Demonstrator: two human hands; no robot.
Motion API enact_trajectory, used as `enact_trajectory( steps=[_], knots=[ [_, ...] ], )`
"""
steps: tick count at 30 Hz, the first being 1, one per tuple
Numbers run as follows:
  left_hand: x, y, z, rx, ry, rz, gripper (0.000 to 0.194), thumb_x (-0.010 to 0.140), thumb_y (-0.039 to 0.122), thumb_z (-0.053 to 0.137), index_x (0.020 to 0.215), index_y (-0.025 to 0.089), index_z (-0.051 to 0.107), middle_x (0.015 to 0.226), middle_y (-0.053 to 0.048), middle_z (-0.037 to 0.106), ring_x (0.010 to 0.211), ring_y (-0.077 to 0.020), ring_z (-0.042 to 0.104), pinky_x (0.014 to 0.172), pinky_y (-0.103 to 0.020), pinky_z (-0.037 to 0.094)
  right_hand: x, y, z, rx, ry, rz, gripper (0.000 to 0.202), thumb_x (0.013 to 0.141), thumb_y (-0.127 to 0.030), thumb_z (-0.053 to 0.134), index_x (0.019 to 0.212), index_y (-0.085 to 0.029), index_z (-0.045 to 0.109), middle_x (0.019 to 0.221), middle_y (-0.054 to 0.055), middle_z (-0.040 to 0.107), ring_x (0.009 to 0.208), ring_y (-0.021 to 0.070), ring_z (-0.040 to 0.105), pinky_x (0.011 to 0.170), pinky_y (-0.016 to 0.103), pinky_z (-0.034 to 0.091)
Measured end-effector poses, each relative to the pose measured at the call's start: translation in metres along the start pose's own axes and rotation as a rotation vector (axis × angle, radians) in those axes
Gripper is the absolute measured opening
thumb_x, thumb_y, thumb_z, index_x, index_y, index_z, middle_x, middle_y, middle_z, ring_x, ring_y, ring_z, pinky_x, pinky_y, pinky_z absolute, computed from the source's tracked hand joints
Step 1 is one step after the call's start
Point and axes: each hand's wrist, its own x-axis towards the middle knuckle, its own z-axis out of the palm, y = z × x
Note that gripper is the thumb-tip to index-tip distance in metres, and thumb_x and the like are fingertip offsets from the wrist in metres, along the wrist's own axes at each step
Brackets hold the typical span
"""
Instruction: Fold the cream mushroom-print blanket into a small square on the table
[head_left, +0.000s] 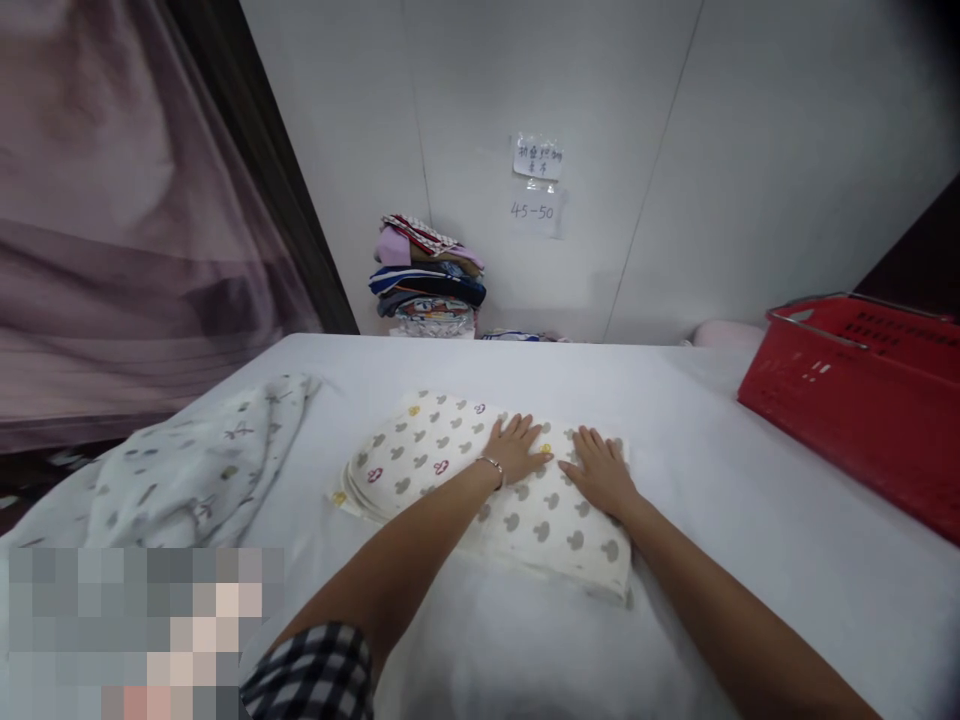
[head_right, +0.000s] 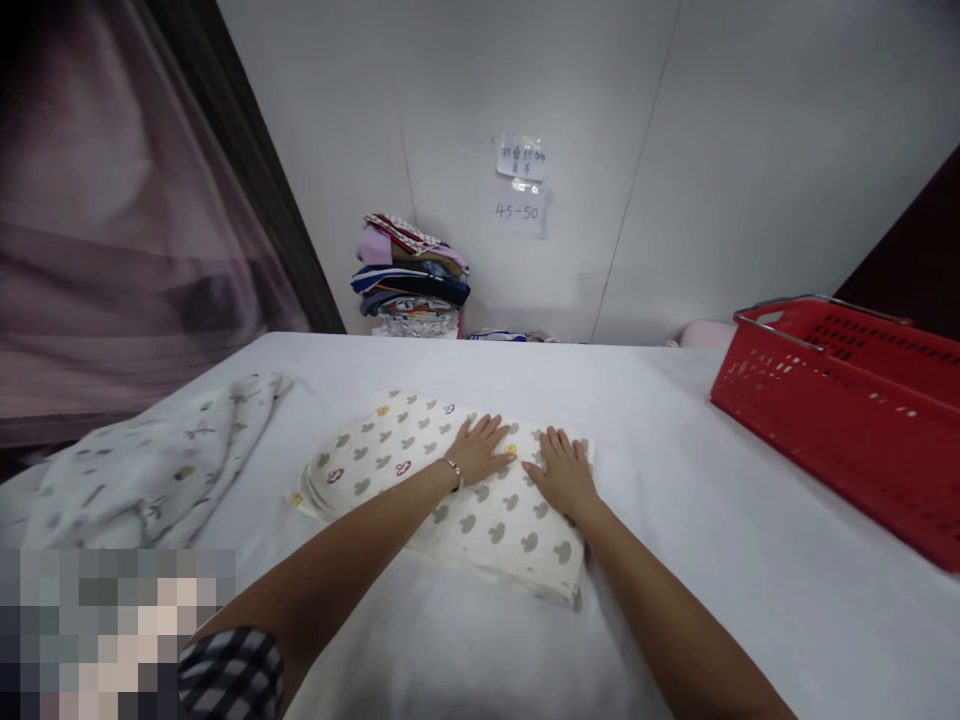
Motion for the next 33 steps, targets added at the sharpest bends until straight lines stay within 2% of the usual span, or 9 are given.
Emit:
enact_trajectory(
  steps=[4, 11, 14, 18, 20, 24, 27, 30, 33],
  knots=[
    [-0.001, -0.01, -0.002, 0.002, 0.057, -0.079, 0.081, 0.079, 0.071, 0.013, 0.143, 0.022, 0.02, 0.152, -0.005, 0.01, 0.139, -0.0256, 0.001, 0.109, -0.053, -0.001, 0.006, -0.007, -0.004, -0.02, 0.004, 0.017, 0.067, 0.087, -0.057, 0.029, 0.138, -0.013, 0.035, 0.146, 0.014, 0.027, 0.135, 0.0284, 0.019, 0.107, 0.049, 0.014],
    [0.002, -0.018, 0.0, 0.003, -0.005, -0.071, 0.079, 0.079, 0.07, 0.013, 0.143, 0.026, 0.019, 0.152, -0.002, 0.011, 0.139, -0.0237, 0.002, 0.11, -0.052, -0.001, 0.015, -0.012, 0.011, -0.092, 0.041, 0.006, 0.066, 0.087, -0.054, 0.027, 0.137, -0.012, 0.036, 0.145, 0.013, 0.03, 0.134, 0.0291, 0.022, 0.106, 0.051, 0.016],
    [-0.003, -0.046, -0.013, 0.044, 0.024, -0.137, 0.077, 0.079, 0.07, 0.014, 0.142, 0.026, 0.025, 0.151, -0.001, 0.014, 0.139, -0.0238, 0.002, 0.11, -0.052, -0.005, 0.014, -0.009, 0.015, -0.123, 0.048, -0.002, 0.067, 0.087, -0.055, 0.026, 0.138, -0.012, 0.036, 0.145, 0.012, 0.03, 0.134, 0.0285, 0.022, 0.106, 0.05, 0.017],
    [-0.026, -0.103, -0.028, 0.061, 0.082, -0.433, 0.081, 0.079, 0.07, 0.015, 0.143, 0.02, 0.023, 0.152, -0.006, 0.01, 0.139, -0.028, 0.001, 0.108, -0.056, -0.004, 0.013, -0.008, 0.016, -0.11, 0.058, -0.01, 0.067, 0.087, -0.055, 0.025, 0.137, -0.013, 0.036, 0.145, 0.012, 0.031, 0.134, 0.029, 0.023, 0.106, 0.05, 0.018],
    [-0.034, -0.122, -0.03, 0.035, 0.095, -0.493, 0.081, 0.08, 0.068, 0.013, 0.144, 0.019, 0.02, 0.152, -0.006, 0.008, 0.139, -0.0275, 0.002, 0.108, -0.056, -0.002, 0.014, -0.008, 0.016, -0.099, 0.062, -0.015, 0.066, 0.087, -0.055, 0.025, 0.138, -0.014, 0.036, 0.144, 0.012, 0.032, 0.134, 0.0289, 0.023, 0.106, 0.051, 0.019],
    [-0.034, -0.127, -0.032, 0.0, 0.094, -0.479, 0.079, 0.082, 0.067, 0.014, 0.143, 0.018, 0.021, 0.152, -0.007, 0.008, 0.138, -0.028, 0.003, 0.108, -0.054, -0.003, 0.014, -0.008, 0.016, -0.121, 0.054, -0.006, 0.066, 0.086, -0.054, 0.026, 0.138, -0.013, 0.036, 0.144, 0.012, 0.032, 0.134, 0.0283, 0.023, 0.106, 0.05, 0.019],
    [-0.035, -0.123, -0.042, -0.048, 0.073, -0.481, 0.072, 0.085, 0.062, 0.011, 0.141, 0.02, 0.025, 0.151, -0.008, 0.013, 0.138, -0.028, 0.008, 0.108, -0.05, 0.005, 0.014, -0.007, 0.015, -0.142, 0.044, -0.006, 0.066, 0.087, -0.054, 0.025, 0.138, -0.014, 0.036, 0.144, 0.011, 0.032, 0.134, 0.0277, 0.023, 0.106, 0.05, 0.019],
    [-0.06, -0.131, -0.053, -0.039, 0.112, -0.496, 0.071, 0.084, 0.064, 0.014, 0.141, 0.023, 0.025, 0.152, -0.006, 0.012, 0.138, -0.0263, 0.009, 0.108, -0.051, 0.009, 0.013, -0.006, 0.015, -0.144, 0.036, -0.007, 0.067, 0.087, -0.054, 0.024, 0.137, -0.013, 0.036, 0.145, 0.012, 0.031, 0.134, 0.0282, 0.022, 0.106, 0.05, 0.02],
    [-0.107, -0.145, -0.049, 0.05, 0.155, -0.517, 0.074, 0.081, 0.068, 0.022, 0.141, 0.025, 0.026, 0.151, -0.005, 0.013, 0.138, -0.0272, 0.007, 0.108, -0.054, 0.002, 0.015, -0.005, 0.015, -0.14, 0.012, -0.004, 0.068, 0.087, -0.054, 0.024, 0.138, -0.011, 0.035, 0.145, 0.013, 0.03, 0.134, 0.0284, 0.022, 0.106, 0.05, 0.02]
  ],
)
